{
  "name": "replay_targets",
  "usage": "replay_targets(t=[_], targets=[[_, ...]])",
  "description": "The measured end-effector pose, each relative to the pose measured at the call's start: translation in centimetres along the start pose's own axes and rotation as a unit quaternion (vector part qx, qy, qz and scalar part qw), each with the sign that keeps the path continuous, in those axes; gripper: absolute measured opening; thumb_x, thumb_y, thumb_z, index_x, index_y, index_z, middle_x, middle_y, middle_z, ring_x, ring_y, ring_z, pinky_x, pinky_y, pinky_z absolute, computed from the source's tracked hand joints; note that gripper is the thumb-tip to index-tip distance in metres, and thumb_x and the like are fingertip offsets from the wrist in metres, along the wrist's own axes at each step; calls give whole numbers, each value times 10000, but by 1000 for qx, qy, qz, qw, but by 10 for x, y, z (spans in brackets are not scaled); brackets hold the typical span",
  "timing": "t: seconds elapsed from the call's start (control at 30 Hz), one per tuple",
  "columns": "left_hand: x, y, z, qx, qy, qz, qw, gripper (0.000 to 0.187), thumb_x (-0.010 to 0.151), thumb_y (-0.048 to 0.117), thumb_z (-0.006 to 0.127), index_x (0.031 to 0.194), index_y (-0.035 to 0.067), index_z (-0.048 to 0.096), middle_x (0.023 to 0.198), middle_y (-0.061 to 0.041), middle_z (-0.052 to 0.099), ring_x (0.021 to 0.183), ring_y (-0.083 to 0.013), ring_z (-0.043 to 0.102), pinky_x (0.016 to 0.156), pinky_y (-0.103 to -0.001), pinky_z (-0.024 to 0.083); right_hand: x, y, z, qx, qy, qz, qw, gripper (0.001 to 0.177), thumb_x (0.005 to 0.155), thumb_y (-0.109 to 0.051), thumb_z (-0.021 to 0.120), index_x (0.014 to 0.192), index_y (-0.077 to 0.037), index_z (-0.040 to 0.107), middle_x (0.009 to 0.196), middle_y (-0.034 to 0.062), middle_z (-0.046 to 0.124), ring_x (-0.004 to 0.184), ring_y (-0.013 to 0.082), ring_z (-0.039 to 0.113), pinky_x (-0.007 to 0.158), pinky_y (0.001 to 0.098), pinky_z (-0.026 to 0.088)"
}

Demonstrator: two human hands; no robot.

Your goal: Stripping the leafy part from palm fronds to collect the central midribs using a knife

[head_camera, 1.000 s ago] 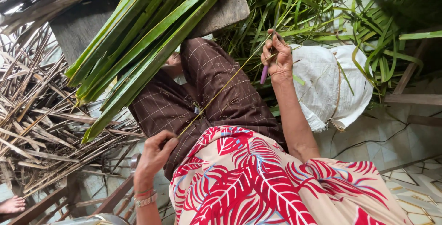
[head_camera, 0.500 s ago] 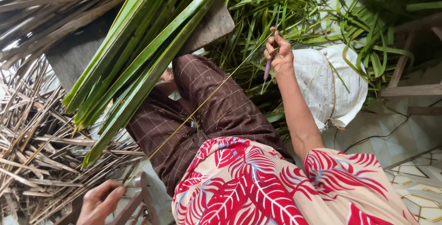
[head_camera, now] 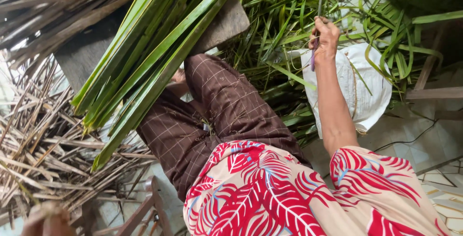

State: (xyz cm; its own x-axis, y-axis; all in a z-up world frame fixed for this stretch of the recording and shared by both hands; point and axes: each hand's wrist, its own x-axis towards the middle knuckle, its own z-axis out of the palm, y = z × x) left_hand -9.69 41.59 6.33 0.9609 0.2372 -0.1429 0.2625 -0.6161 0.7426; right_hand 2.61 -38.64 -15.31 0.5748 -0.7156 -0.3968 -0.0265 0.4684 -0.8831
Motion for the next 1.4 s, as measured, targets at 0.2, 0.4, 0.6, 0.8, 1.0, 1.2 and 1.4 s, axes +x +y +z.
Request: replay_targets(t=[0.2,0.4,0.6,0.8,1.0,1.2,1.4], targets=[[33,155,171,-211,143,34,966,197,980,-75,665,1078,94,645,1073,-56,692,943,-141,680,763,-200,595,-120,-31,65,-228,-143,-107,957,193,959,-102,639,1149,-70,629,717,10,584,460,55,439,365,223,320],[12,236,321,-436,50,159,884,127,903,-34,762,989,4,677,982,-149,689,765,-231,737,683,-341,655,-231,-12,78,-62,-342,1,938,280,929,46,675,1208,38,664,662,160,572,394,207,548,299,286,401],[-28,219,400,-532,-57,51,843,119,917,30,766,1005,13,687,966,-123,737,863,-178,732,756,-296,636,-238,29,82,48,-349,131,927,231,967,-17,618,1177,76,649,680,160,587,420,207,598,318,262,411],[-63,213,365,-343,-142,115,921,177,949,101,694,1121,64,677,978,-83,680,875,-210,667,790,-345,548,-194,58,68,98,-347,165,918,220,992,-29,619,1192,54,658,662,198,551,354,260,517,299,347,395],[6,182,369,-13,-173,287,942,233,1004,326,595,1104,127,662,958,-97,695,948,-355,660,845,-477,476,-183,41,65,46,-352,118,927,201,985,-23,638,1179,16,669,748,214,591,369,228,492,313,328,392],[10,175,387,-155,-284,160,933,85,951,211,665,916,210,742,734,-47,735,753,-271,734,715,-392,559,-206,24,69,-62,-348,37,935,222,982,-15,667,1199,28,651,650,151,542,367,171,490,310,275,378],[-3,189,388,-160,-237,193,939,67,959,140,626,930,144,687,724,-103,717,721,-339,716,673,-433,557,-206,47,55,-104,-364,34,925,255,926,10,726,1166,45,647,672,136,568,411,133,502,320,245,384]])
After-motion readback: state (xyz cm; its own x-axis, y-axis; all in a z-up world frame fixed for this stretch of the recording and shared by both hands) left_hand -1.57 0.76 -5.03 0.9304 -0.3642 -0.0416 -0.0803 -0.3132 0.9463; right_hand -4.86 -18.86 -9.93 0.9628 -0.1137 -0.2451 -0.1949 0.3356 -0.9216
